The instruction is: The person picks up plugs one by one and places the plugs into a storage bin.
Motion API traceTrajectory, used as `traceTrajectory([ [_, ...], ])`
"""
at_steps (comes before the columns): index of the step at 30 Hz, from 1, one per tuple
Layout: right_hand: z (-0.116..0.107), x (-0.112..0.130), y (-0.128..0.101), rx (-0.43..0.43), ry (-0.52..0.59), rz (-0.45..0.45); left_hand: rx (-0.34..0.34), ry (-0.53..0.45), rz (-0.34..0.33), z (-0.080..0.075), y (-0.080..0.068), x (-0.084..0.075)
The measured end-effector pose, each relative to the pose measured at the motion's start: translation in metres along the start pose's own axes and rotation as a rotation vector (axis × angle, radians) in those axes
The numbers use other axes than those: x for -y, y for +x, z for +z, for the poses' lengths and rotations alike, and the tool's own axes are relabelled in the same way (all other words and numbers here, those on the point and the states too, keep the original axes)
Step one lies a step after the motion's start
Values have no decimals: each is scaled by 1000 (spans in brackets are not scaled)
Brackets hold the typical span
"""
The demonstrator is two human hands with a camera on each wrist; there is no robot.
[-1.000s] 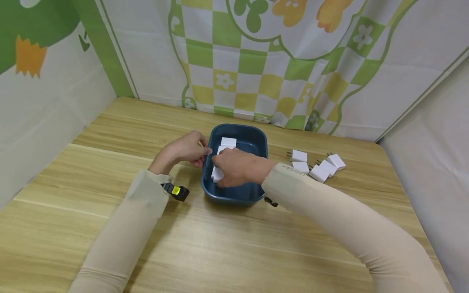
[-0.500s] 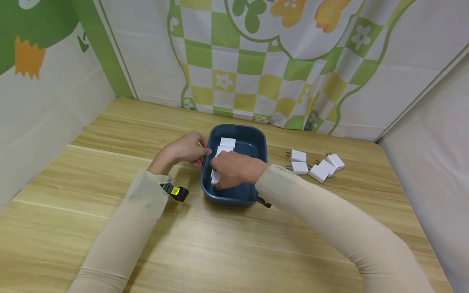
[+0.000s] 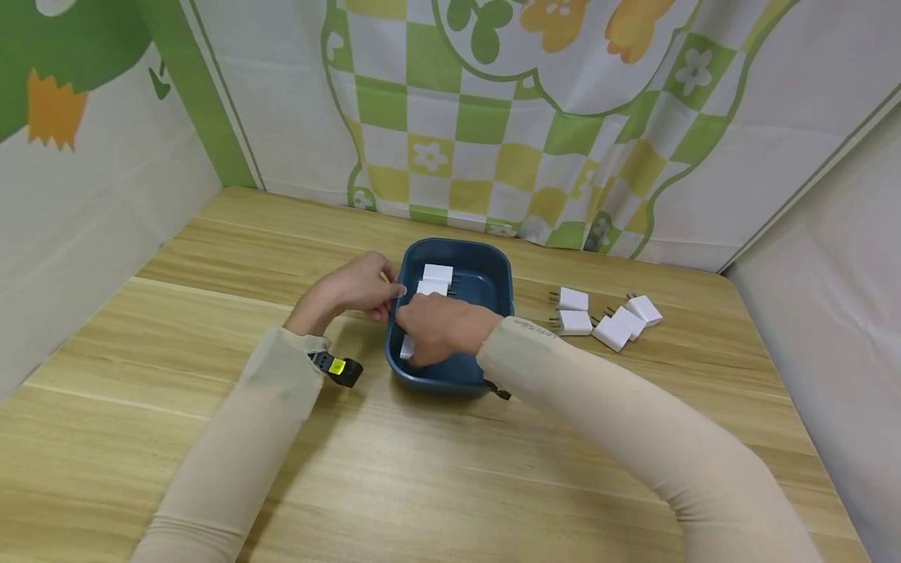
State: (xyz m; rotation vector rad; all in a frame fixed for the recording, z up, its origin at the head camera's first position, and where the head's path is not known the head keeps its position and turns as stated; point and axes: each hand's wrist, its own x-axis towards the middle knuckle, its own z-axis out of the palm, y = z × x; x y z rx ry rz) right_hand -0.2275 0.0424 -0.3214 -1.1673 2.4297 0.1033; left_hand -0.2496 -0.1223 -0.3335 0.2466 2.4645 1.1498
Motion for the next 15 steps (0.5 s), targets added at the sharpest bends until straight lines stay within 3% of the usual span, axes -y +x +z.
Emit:
traceTrajectory([
  [15,2,2,2,-19,-23,22,0,5,5,0,-1,-1],
])
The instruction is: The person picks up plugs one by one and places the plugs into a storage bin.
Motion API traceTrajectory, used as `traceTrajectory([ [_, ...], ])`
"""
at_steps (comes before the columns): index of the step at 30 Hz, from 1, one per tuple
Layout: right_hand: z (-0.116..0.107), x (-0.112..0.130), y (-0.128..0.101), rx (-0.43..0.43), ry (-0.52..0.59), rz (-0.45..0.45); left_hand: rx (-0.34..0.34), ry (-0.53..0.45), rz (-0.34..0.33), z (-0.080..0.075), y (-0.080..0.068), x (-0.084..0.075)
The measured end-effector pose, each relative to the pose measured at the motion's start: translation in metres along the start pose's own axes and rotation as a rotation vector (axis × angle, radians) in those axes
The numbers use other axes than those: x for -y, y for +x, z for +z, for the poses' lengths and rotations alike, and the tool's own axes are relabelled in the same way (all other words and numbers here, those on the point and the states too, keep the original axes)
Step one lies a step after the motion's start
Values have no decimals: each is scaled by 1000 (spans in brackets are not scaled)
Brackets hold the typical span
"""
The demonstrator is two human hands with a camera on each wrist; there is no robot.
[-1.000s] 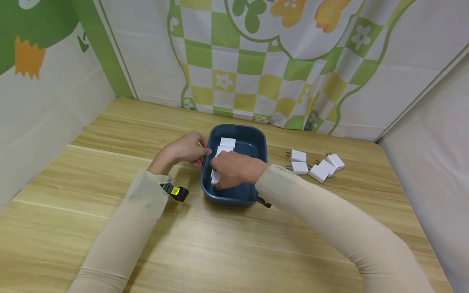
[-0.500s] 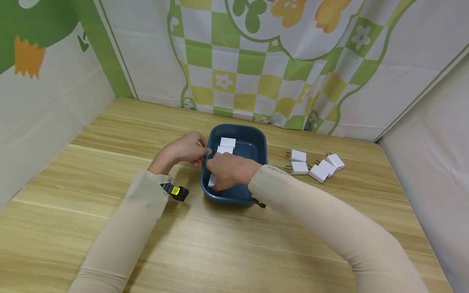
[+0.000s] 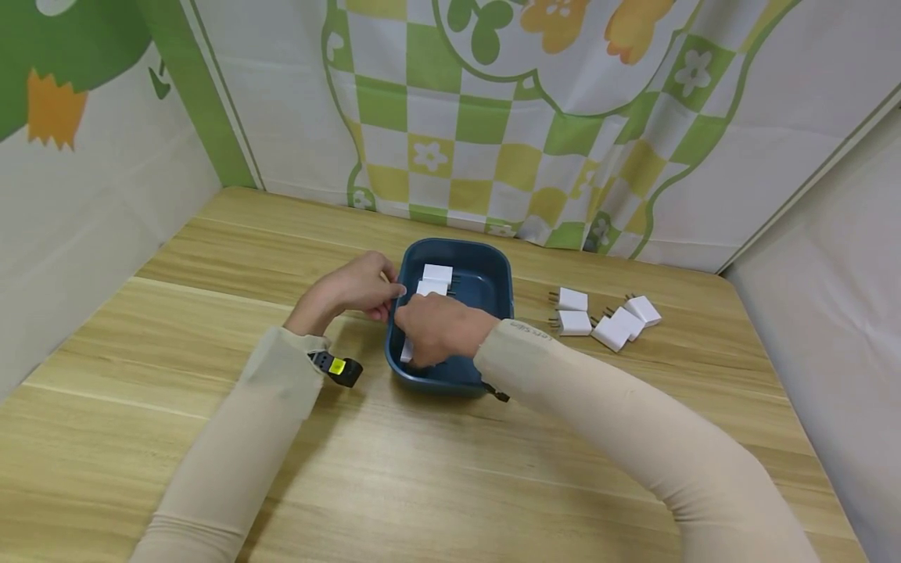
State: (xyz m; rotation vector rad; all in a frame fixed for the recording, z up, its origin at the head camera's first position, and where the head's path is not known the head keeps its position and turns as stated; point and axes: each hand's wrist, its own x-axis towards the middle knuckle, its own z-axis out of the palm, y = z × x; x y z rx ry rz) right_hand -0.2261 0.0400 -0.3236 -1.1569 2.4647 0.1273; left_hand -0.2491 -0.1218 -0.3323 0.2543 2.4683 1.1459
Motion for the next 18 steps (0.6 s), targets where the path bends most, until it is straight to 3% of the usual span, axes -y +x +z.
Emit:
traceTrajectory([
  [18,8,0,2,-67,-75,-12,-4,-2,14,1,3,3],
])
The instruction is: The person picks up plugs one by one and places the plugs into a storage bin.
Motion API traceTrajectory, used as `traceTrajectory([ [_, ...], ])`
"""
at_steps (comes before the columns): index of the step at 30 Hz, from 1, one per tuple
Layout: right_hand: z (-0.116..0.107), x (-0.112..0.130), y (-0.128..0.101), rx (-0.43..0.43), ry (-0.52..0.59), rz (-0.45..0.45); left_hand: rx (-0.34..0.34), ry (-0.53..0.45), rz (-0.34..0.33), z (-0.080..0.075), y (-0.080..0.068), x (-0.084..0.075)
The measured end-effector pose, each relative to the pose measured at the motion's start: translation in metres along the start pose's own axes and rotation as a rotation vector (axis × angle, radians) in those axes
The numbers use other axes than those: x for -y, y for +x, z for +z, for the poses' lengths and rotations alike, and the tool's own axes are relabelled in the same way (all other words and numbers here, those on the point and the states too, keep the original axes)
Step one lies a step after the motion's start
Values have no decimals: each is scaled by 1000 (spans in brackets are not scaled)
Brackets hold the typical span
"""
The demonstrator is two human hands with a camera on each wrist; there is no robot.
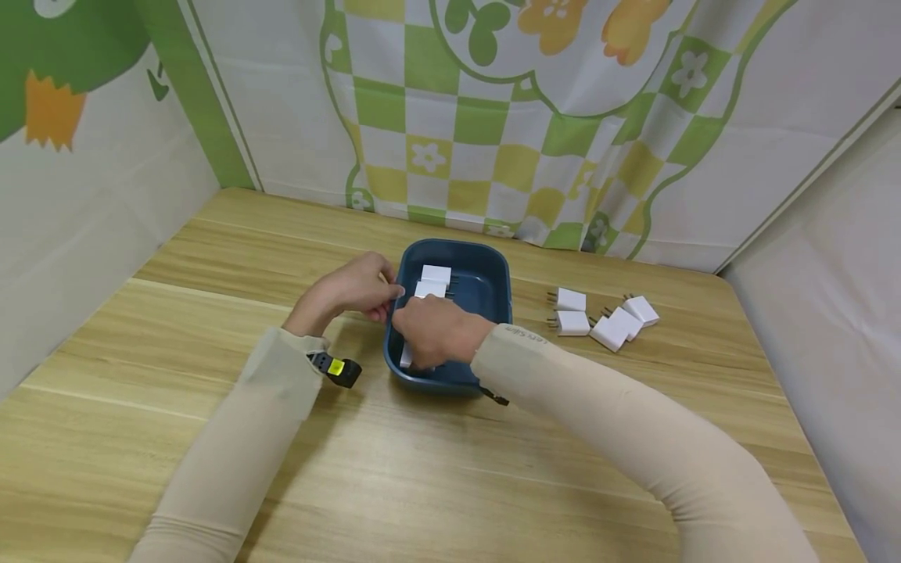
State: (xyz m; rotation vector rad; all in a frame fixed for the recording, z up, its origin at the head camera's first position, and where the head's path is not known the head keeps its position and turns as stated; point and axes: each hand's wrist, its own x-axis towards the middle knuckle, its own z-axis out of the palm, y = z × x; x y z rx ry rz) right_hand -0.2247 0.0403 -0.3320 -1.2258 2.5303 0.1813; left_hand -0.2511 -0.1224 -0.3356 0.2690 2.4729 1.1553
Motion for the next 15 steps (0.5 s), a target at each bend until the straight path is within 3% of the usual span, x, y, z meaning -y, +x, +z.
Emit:
traceTrajectory([
  [15,3,3,-1,-1,23,35,0,17,-18,-1,-2,-3],
])
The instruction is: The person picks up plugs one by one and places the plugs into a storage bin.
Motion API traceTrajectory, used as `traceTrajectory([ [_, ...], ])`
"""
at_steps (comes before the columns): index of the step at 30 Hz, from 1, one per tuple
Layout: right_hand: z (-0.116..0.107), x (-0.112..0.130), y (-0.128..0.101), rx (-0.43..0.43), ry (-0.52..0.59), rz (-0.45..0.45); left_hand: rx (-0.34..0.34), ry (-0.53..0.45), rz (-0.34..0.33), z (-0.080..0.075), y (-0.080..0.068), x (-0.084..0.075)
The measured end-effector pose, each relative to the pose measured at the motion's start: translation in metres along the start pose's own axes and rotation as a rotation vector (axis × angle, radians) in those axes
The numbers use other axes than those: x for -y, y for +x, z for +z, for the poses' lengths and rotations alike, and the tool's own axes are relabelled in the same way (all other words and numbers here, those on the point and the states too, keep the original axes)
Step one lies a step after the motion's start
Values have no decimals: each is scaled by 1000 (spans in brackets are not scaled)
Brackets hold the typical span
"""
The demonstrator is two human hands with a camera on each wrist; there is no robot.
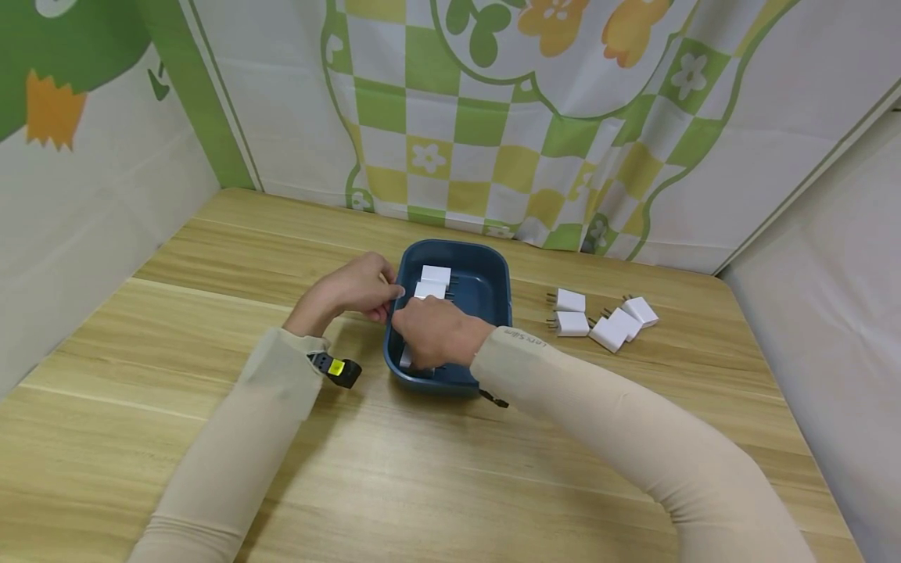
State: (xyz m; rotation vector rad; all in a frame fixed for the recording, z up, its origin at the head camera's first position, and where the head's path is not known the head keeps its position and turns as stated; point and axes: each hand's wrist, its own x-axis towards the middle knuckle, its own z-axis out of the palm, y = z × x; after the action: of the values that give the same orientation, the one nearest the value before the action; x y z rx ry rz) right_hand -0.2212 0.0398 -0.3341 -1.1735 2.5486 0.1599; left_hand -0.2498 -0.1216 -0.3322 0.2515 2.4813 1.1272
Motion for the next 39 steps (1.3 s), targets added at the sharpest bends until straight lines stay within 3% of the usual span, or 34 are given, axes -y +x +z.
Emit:
traceTrajectory([
  [24,-5,0,-1,-4,31,11,-2,6,-23,-1,0,0],
  [31,-12,-9,-16,-12,50,28,-2,6,-12,1,0,0],
  [39,-26,-27,-54,-179,242,46,-5,10,-17,0,-1,1],
])
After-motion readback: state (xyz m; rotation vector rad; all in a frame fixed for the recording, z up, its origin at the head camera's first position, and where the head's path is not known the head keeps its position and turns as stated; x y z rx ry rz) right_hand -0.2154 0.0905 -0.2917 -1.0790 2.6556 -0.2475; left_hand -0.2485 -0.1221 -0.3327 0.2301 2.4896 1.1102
